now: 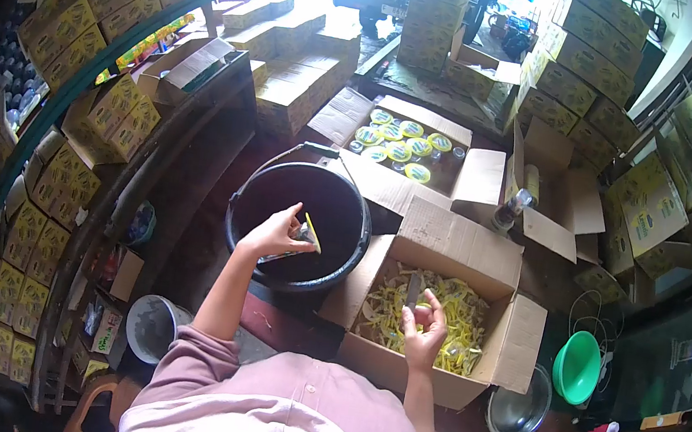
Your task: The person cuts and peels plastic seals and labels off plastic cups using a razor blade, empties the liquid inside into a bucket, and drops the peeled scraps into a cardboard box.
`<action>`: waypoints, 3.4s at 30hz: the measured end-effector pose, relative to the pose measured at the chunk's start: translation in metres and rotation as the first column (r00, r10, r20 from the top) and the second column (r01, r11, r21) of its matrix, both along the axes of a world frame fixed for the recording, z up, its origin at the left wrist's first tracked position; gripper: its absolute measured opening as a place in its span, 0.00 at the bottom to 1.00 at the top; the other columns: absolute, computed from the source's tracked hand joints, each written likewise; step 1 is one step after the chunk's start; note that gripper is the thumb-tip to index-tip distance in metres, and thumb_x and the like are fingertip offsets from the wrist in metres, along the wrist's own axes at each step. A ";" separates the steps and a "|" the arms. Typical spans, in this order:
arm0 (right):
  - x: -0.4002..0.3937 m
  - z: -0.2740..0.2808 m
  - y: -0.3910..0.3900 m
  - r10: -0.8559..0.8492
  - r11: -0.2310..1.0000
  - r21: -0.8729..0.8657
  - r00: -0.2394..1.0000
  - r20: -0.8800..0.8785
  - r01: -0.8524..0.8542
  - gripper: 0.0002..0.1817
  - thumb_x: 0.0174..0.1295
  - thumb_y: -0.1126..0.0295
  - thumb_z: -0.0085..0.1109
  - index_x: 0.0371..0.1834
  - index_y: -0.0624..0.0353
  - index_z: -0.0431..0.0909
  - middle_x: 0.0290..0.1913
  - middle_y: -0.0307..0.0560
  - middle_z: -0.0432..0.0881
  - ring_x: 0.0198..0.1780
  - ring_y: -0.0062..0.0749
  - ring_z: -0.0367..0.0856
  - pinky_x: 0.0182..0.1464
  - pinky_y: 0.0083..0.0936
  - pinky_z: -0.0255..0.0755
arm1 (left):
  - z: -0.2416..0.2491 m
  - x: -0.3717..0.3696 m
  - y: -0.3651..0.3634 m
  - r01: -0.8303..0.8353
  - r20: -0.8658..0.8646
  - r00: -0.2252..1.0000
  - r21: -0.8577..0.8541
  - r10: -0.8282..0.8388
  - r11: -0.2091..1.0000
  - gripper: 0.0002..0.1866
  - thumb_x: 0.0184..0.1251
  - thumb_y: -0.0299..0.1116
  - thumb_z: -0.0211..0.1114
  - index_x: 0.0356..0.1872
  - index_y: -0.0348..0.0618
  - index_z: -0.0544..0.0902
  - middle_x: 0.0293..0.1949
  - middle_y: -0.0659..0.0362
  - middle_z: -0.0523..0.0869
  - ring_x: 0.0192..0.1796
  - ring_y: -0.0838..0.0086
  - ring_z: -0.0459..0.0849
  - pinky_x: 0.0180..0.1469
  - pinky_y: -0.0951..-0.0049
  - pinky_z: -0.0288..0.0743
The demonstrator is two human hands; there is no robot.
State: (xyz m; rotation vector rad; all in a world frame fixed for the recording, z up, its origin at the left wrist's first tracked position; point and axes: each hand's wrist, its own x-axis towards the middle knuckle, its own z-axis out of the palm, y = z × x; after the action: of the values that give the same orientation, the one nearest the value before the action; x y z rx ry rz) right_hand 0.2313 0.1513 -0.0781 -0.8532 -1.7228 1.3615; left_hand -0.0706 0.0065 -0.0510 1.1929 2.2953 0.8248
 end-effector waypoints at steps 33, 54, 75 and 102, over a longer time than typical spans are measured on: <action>-0.119 0.095 0.009 0.194 0.166 0.948 0.951 0.239 -0.272 0.12 0.43 0.74 0.58 0.34 0.53 0.81 0.34 0.35 0.77 0.40 0.28 0.75 0.45 0.30 0.67 | 0.036 0.075 -0.003 -0.030 -0.266 0.905 0.740 0.333 0.672 0.32 0.33 0.30 0.76 0.44 0.40 0.69 0.40 0.52 0.75 0.39 0.60 0.79 0.40 0.67 0.76; -0.119 0.103 0.014 0.309 0.024 0.954 0.910 0.277 -0.298 0.15 0.44 0.72 0.59 0.39 0.57 0.78 0.29 0.37 0.73 0.36 0.29 0.75 0.36 0.24 0.73 | 0.043 0.076 -0.009 -0.095 -0.070 0.977 0.702 0.201 0.706 0.25 0.34 0.29 0.70 0.39 0.36 0.71 0.32 0.50 0.79 0.34 0.59 0.82 0.36 0.68 0.76; -0.119 0.095 0.010 0.277 0.065 0.936 0.908 0.315 -0.345 0.31 0.48 0.76 0.55 0.61 0.64 0.64 0.22 0.37 0.72 0.27 0.24 0.75 0.30 0.22 0.72 | 0.046 0.080 -0.007 -0.026 0.072 0.997 0.625 -0.024 0.780 0.23 0.43 0.28 0.69 0.41 0.31 0.70 0.34 0.51 0.82 0.36 0.70 0.84 0.38 0.75 0.77; -0.123 0.094 0.013 0.286 0.089 0.928 0.902 0.324 -0.362 0.32 0.47 0.76 0.55 0.62 0.64 0.63 0.20 0.39 0.73 0.26 0.25 0.76 0.30 0.23 0.74 | 0.038 0.070 -0.006 -0.037 0.364 0.896 0.630 -0.253 0.776 0.26 0.46 0.27 0.68 0.49 0.35 0.71 0.37 0.57 0.82 0.40 0.79 0.80 0.44 0.76 0.75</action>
State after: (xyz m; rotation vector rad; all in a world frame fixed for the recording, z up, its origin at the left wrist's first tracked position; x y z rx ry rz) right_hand 0.1086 0.1643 0.0158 0.3364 -2.3831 0.0948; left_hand -0.0004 0.0006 -0.0127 1.2148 1.5979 1.7041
